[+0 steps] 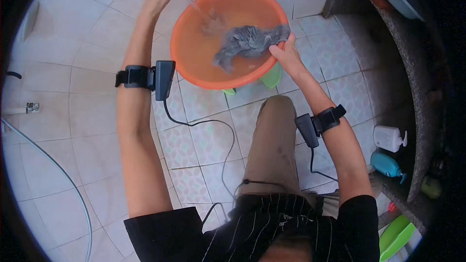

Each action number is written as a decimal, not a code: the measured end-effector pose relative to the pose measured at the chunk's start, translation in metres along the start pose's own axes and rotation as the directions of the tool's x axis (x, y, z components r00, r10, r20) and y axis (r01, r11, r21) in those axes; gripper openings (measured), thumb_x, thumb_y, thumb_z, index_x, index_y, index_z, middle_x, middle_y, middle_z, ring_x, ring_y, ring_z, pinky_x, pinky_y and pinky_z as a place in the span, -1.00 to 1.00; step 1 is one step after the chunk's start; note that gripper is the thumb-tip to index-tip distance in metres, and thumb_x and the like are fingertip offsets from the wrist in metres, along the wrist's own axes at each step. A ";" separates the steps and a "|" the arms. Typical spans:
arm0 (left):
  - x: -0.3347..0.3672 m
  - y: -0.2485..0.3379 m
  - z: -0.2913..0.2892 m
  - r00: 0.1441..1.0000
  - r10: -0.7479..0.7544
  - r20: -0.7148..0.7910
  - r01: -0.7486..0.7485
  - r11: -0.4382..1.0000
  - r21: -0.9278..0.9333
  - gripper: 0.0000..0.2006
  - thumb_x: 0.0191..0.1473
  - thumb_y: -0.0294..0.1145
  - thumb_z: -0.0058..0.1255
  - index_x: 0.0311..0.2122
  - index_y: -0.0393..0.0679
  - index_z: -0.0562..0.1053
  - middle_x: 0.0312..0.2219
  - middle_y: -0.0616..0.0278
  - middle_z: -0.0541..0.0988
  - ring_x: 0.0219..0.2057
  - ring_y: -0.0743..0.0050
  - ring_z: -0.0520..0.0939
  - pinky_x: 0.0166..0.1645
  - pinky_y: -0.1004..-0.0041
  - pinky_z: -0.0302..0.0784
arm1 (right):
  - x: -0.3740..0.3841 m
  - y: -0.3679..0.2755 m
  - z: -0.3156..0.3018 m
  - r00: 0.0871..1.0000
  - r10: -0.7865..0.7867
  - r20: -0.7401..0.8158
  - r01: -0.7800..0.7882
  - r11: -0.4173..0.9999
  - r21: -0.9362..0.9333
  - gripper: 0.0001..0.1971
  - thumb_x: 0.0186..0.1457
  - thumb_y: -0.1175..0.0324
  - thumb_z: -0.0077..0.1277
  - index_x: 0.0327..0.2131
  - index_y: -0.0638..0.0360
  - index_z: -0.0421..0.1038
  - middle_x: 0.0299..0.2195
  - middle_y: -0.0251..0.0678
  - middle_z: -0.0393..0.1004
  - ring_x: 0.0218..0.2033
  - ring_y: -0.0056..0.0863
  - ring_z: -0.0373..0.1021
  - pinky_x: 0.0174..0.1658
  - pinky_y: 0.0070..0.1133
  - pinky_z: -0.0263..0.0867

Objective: Clean bathroom surfaces, a stool, and various toiletry bottles with a wet rag.

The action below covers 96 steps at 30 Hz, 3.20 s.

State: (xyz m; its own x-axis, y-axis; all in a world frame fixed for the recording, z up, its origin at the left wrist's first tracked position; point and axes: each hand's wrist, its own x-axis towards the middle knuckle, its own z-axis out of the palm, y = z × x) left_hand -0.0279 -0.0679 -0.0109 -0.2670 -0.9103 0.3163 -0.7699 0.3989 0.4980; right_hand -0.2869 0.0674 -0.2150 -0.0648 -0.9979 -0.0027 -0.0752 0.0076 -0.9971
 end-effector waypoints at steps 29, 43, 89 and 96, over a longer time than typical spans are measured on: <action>-0.001 -0.017 -0.005 0.974 0.205 -0.095 -0.211 0.976 -0.052 -0.67 0.08 -0.24 -0.40 -0.39 -0.27 0.37 -0.04 -0.07 0.31 0.20 0.13 0.04 0.18 0.41 -0.08 | -0.002 -0.015 0.015 0.890 -0.406 -0.208 0.098 0.617 -0.781 -0.33 -0.09 0.33 -0.06 0.15 -0.02 -0.04 0.03 -0.09 0.20 0.13 -0.06 -0.02 0.17 -0.18 -0.14; 0.005 -0.012 -0.011 0.950 0.311 -0.012 -0.286 0.886 0.365 -0.56 0.18 -0.08 -0.40 -0.17 -0.33 0.28 -0.27 0.08 0.41 -0.15 0.24 0.39 0.03 0.39 0.18 | 0.027 -0.055 0.031 0.695 0.195 0.692 0.563 0.451 -0.693 -0.42 -0.02 0.31 -0.01 0.12 -0.14 0.08 -0.04 -0.10 0.26 -0.04 -0.13 0.25 -0.05 -0.30 0.22; -0.090 -0.128 0.076 0.864 -0.369 0.344 0.367 0.927 0.073 -0.55 -0.03 -0.25 -0.06 -0.05 -0.30 0.29 -0.29 0.13 0.49 -0.33 0.41 0.52 -0.33 0.39 0.46 | 0.045 -0.019 -0.028 0.962 -0.267 -0.059 0.079 0.478 -0.875 -0.55 -0.10 0.02 -0.05 -0.23 0.19 0.37 -0.23 0.07 0.36 -0.15 -0.04 0.30 -0.11 -0.30 0.26; -0.075 -0.163 0.068 0.882 -0.452 0.136 0.434 0.889 0.143 -0.66 -0.13 -0.26 -0.04 -0.35 -0.40 0.44 -0.44 -0.03 0.56 -0.42 0.18 0.58 -0.36 0.27 0.46 | 0.046 -0.037 -0.009 0.986 -0.159 -0.041 0.071 0.638 -0.767 -0.73 -0.20 0.21 0.06 -0.44 0.21 0.43 -0.48 -0.14 0.51 -0.39 -0.33 0.45 -0.25 -0.43 0.32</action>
State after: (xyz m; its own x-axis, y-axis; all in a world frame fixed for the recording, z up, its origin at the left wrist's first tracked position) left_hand 0.0780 -0.0725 -0.1705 0.0337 -0.9979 -0.0562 -0.8838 -0.0560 0.4645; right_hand -0.2965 0.0213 -0.1771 -0.0931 -0.9828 0.1592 -0.8155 -0.0164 -0.5785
